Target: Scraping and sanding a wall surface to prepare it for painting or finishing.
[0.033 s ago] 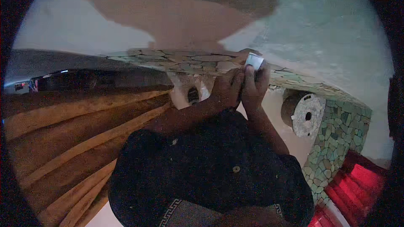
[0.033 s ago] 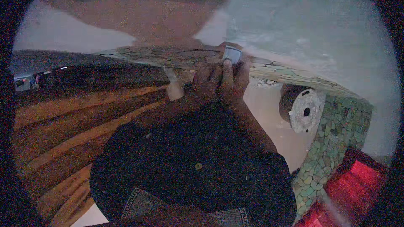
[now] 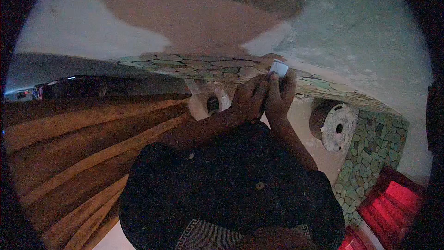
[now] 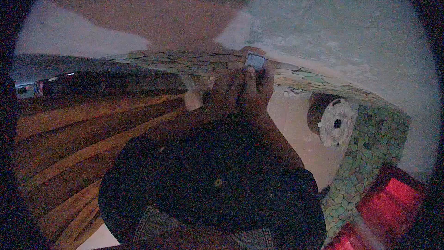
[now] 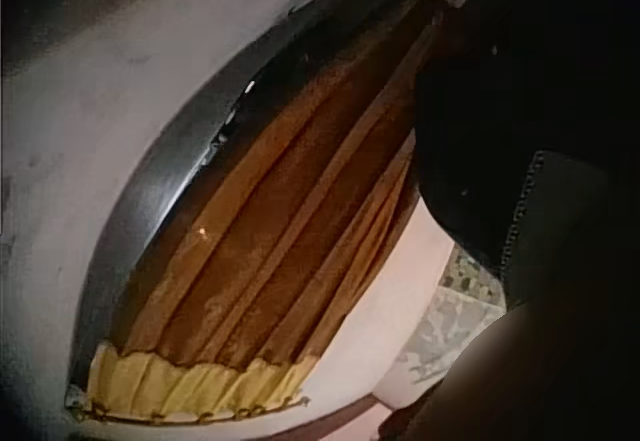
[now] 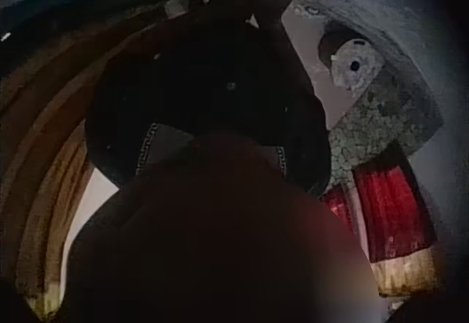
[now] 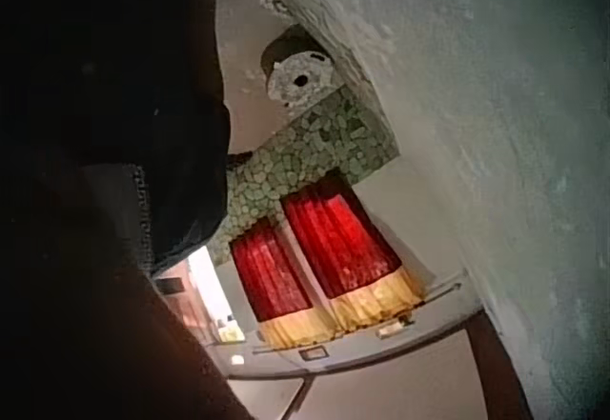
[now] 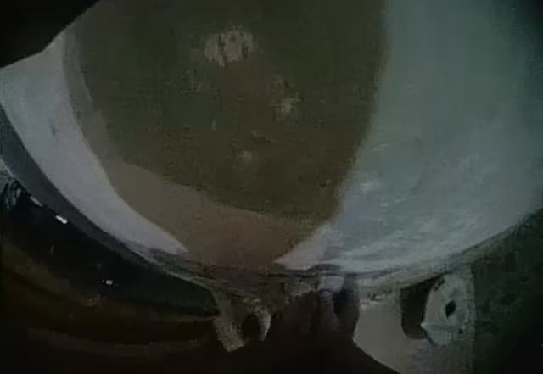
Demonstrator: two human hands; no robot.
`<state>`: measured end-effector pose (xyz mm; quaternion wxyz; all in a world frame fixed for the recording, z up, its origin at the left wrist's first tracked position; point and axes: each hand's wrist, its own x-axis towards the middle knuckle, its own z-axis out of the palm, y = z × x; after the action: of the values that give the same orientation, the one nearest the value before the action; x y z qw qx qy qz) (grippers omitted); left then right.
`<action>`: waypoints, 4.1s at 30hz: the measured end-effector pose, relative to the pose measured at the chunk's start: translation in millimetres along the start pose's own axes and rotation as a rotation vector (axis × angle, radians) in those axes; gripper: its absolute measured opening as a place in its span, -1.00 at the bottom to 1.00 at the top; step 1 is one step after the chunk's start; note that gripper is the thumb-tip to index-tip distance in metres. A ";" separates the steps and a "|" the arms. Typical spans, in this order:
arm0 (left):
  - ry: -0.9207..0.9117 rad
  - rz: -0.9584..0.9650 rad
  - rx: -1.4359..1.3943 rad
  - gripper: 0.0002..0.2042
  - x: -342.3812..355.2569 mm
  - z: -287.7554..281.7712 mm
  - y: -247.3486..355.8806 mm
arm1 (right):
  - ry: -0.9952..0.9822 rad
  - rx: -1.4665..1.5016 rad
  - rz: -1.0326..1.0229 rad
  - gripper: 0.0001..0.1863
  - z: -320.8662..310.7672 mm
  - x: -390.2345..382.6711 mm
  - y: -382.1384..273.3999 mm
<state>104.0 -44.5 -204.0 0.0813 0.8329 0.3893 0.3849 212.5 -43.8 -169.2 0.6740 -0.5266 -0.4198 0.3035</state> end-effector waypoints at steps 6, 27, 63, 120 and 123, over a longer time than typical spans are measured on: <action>-0.410 -0.674 -0.791 -0.67 4.1 -17.2 -8.0 | 0.000 -0.041 -0.052 -0.82 -2.7 7.2 -12.8; -0.250 -0.506 -1.012 -0.55 4.6 -2.8 13.4 | -0.165 -0.176 -0.011 -0.72 -26.4 -6.2 -17.8; -0.053 -0.294 -0.663 -0.62 10.8 10.0 0.1 | -0.068 -0.483 -0.175 -0.81 -8.4 8.2 -11.9; -0.089 -0.301 -0.779 -0.71 33.1 -6.9 -5.1 | -0.055 -0.307 -0.177 -0.76 2.4 17.6 -21.6; -0.133 -0.303 -0.729 -0.70 22.4 -3.8 -5.3 | -0.064 -0.369 -0.136 -0.79 0.3 10.6 -15.5</action>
<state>107.1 -25.5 -190.7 0.4522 0.7057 0.3396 0.4268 216.6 -38.6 -151.6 0.5713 -0.6017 -0.5243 0.1918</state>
